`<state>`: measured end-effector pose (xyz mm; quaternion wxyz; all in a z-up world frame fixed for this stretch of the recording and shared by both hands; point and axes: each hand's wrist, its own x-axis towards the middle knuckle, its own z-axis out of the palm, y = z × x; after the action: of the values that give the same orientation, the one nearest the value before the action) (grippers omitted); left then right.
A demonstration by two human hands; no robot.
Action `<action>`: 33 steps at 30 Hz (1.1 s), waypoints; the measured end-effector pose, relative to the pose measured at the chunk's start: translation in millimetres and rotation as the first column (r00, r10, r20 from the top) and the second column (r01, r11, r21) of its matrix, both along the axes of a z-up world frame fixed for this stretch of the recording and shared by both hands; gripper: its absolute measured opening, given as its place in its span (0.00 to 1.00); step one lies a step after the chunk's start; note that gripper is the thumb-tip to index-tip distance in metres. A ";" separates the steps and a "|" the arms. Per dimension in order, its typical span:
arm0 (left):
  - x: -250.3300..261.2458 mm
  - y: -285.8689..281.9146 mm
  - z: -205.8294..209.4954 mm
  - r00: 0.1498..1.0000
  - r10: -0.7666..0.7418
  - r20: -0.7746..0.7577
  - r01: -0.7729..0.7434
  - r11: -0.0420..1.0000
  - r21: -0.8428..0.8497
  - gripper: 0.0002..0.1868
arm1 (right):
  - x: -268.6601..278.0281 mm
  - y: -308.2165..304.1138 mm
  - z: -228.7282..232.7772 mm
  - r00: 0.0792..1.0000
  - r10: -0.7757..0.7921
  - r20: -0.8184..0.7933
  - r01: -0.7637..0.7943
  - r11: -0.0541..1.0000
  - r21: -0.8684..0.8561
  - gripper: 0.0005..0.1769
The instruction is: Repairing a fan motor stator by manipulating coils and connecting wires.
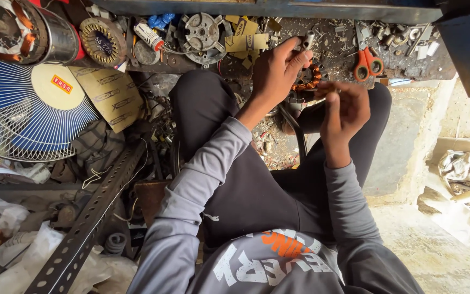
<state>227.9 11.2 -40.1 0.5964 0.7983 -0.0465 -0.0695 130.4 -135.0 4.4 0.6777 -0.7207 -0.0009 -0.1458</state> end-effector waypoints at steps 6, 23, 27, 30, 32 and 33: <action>-0.8 1.6 10.1 1.000 -0.020 -0.021 0.021 1.000 0.012 0.22 | -6.5 -3.3 -3.6 0.997 -0.010 -0.071 0.015 0.997 0.081 0.10; -2.5 -2.4 -3.6 0.999 0.002 0.051 0.001 0.998 -0.059 0.18 | 16.2 15.6 22.2 0.936 0.155 0.316 0.049 0.832 -0.552 0.04; -3.4 -1.9 3.3 0.999 0.010 0.050 -0.007 0.998 -0.059 0.17 | 29.5 14.2 16.9 0.985 0.060 0.162 0.025 0.876 -0.482 0.05; -3.6 -0.6 -2.2 0.997 0.009 0.072 -0.005 0.999 -0.048 0.16 | 26.3 7.7 6.2 0.994 -0.006 0.108 0.022 0.988 -0.155 0.08; -0.4 1.4 5.9 0.996 0.010 0.086 -0.009 1.000 -0.009 0.15 | 14.1 2.8 -2.2 0.986 -0.038 0.159 0.058 0.990 -0.125 0.08; -2.2 3.1 9.3 0.996 0.006 0.088 -0.009 0.999 0.033 0.15 | 4.2 1.3 -6.8 0.977 -0.077 0.197 0.096 0.991 -0.089 0.09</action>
<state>225.7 14.2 -30.7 0.5805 0.8107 -0.0687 -0.0330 134.6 -133.7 -2.4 0.6313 -0.7349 -0.0424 -0.2443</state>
